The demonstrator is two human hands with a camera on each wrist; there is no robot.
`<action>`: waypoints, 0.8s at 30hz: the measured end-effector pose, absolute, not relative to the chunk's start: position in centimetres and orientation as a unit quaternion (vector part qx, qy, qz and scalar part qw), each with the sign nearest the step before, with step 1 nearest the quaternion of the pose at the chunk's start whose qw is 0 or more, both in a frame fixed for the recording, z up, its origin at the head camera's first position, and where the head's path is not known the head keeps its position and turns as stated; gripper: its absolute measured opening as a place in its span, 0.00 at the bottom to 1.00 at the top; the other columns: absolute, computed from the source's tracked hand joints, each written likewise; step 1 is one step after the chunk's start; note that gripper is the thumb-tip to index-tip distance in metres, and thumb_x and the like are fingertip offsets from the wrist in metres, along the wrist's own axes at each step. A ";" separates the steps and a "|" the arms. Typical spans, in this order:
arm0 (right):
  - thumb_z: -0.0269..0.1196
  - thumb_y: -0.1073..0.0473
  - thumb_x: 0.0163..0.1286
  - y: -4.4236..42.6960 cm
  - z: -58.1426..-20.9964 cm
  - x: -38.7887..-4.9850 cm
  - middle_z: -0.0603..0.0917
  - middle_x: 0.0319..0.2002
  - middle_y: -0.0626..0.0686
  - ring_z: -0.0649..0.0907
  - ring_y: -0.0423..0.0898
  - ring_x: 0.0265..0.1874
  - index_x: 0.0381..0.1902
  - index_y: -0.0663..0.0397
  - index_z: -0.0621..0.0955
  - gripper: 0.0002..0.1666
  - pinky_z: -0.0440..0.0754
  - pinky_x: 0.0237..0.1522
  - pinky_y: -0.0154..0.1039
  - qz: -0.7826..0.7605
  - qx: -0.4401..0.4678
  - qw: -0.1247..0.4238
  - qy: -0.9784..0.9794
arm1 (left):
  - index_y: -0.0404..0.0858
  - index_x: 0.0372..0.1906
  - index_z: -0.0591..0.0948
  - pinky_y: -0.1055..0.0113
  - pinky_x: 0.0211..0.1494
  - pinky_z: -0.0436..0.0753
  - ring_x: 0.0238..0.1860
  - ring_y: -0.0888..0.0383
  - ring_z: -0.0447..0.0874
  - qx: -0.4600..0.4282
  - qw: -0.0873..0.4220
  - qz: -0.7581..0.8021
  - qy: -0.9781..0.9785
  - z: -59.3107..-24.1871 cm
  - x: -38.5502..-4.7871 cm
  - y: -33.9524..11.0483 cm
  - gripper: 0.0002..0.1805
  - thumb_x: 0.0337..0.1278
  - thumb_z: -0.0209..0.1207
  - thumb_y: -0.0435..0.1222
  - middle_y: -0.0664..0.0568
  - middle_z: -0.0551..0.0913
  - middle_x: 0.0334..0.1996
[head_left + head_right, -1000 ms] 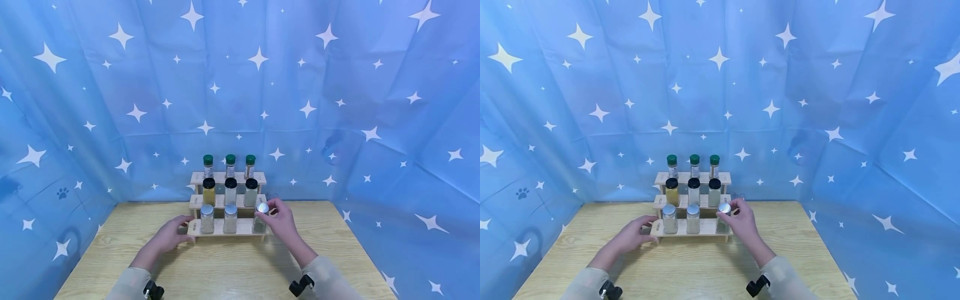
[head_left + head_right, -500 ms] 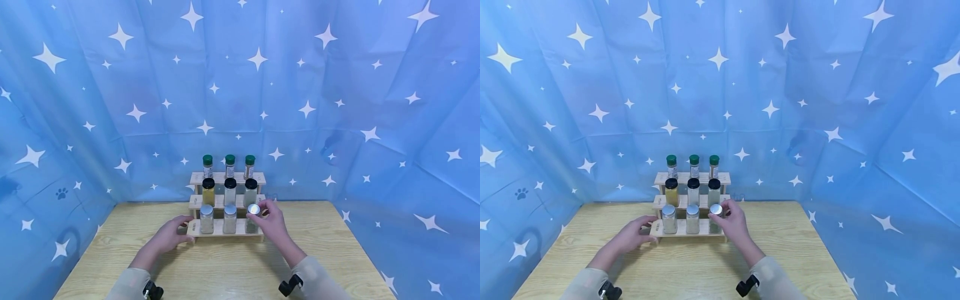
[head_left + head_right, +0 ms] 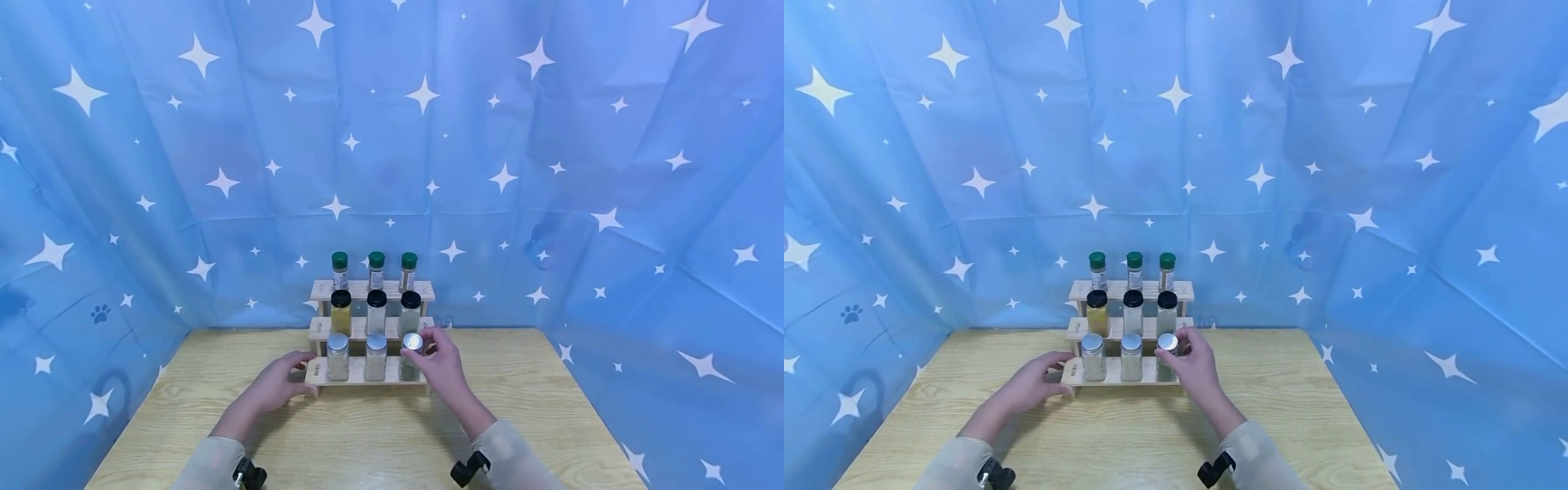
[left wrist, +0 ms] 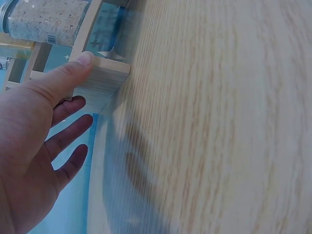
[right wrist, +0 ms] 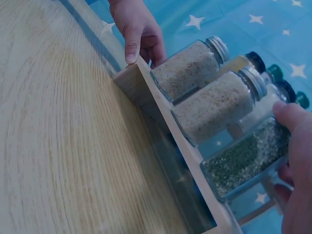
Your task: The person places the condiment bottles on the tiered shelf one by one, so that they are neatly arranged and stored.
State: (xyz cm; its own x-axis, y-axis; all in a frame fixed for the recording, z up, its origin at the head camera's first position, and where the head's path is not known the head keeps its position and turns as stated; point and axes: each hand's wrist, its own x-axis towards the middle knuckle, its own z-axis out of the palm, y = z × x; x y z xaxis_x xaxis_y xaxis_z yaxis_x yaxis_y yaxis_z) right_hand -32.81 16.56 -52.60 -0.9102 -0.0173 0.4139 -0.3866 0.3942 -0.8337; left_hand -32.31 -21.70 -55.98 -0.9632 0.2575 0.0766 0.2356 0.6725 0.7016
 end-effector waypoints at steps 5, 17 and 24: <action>0.83 0.58 0.67 16.3 -52.6 -32.9 0.84 0.46 0.54 0.82 0.47 0.44 0.51 0.49 0.83 0.21 0.85 0.46 0.37 0.533 0.120 0.173 -0.820 | 0.42 0.77 0.79 0.37 0.72 0.80 0.68 0.41 0.82 0.137 0.012 0.382 0.914 -56.0 -32.4 -21.9 0.40 0.62 0.81 0.43 0.44 0.80 0.74; 0.85 0.54 0.63 18.0 -52.9 -32.1 0.84 0.55 0.50 0.83 0.53 0.54 0.63 0.47 0.83 0.33 0.88 0.52 0.44 0.531 0.099 0.136 -0.831 | 0.40 0.80 0.75 0.34 0.73 0.79 0.69 0.39 0.82 0.157 -0.001 0.350 0.924 -56.2 -32.2 -21.3 0.43 0.64 0.79 0.44 0.41 0.78 0.75; 0.82 0.50 0.68 22.4 -54.1 -31.8 0.83 0.58 0.50 0.82 0.53 0.58 0.62 0.52 0.83 0.31 0.84 0.62 0.57 0.475 0.121 0.147 -0.859 | 0.36 0.84 0.68 0.34 0.75 0.78 0.71 0.37 0.80 0.146 -0.015 0.333 0.931 -55.6 -31.4 -22.3 0.50 0.65 0.78 0.51 0.40 0.76 0.77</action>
State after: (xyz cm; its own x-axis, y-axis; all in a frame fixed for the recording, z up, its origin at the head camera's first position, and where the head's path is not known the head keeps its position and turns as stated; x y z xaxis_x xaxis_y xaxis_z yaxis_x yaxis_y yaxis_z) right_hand -31.84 22.42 -54.14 -0.9278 -0.0674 0.3669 -0.3467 0.5188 -0.7814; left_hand -31.36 -22.28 -55.63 -0.9569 0.2617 0.1257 0.2820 0.7351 0.6165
